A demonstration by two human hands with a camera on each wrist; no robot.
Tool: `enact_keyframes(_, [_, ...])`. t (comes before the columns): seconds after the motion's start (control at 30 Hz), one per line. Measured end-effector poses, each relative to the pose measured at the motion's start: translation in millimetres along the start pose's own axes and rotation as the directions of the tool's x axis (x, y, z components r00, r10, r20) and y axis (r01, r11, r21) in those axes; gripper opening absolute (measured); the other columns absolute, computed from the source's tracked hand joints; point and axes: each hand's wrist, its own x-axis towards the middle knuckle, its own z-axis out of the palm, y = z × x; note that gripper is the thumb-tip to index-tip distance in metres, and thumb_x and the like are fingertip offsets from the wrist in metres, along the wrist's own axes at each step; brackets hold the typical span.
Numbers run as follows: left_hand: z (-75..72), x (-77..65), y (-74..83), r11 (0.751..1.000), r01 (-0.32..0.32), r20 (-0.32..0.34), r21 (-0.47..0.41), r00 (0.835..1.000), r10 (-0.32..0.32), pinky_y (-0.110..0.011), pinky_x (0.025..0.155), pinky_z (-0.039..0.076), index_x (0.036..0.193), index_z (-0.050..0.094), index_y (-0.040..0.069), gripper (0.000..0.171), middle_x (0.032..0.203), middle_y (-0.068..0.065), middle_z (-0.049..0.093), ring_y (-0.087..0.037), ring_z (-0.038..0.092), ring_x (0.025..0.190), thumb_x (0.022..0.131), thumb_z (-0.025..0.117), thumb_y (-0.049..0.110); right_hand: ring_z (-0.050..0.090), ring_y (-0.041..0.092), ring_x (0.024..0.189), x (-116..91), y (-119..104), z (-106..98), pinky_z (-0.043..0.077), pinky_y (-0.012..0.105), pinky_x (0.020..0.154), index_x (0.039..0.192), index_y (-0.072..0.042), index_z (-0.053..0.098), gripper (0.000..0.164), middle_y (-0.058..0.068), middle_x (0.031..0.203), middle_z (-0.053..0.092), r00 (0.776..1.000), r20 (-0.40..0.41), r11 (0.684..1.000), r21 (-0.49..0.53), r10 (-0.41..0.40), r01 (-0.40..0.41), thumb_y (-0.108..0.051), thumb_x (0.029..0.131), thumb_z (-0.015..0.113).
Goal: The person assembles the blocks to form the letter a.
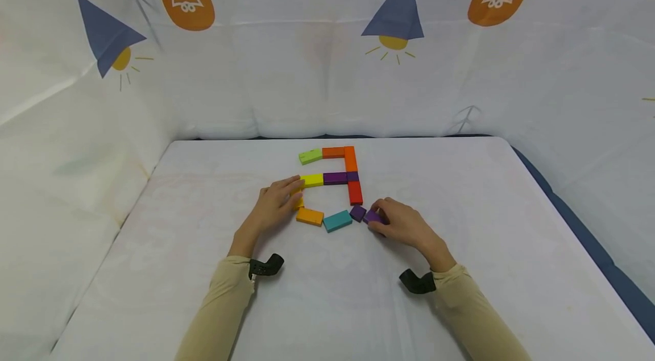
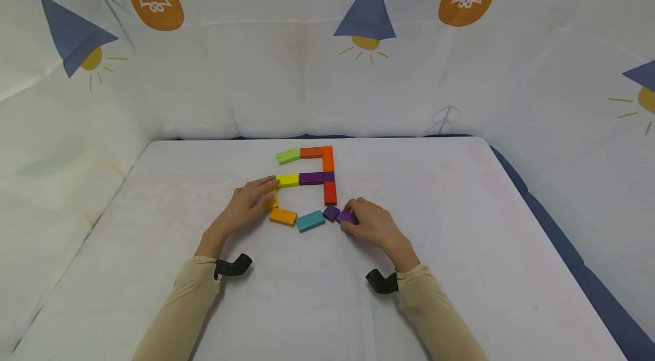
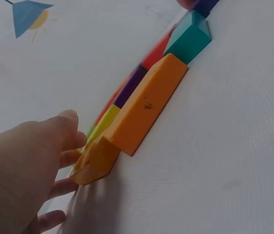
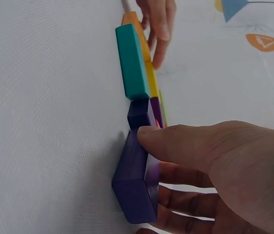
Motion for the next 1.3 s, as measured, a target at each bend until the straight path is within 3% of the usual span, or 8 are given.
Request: enact_keyframes(1.3, [1.1, -3.0, -2.4, 1.0, -0.016, 0.024, 0.011, 1.0, 0.016, -0.052, 0.103, 0.029, 0.14, 0.046, 0.021, 0.045, 0.151, 0.0, 0.037, -0.027, 0.036, 0.136, 0.1, 0.041, 0.039, 0.052, 0.014, 0.081, -0.7, -3.2, 4.3, 0.047, 0.027, 0.07, 0.115, -0.009, 0.061, 0.037, 0.001, 0.092, 0.058, 0.999, -0.015, 0.999, -0.002, -0.037, 0.037, -0.028, 0.084, 0.07])
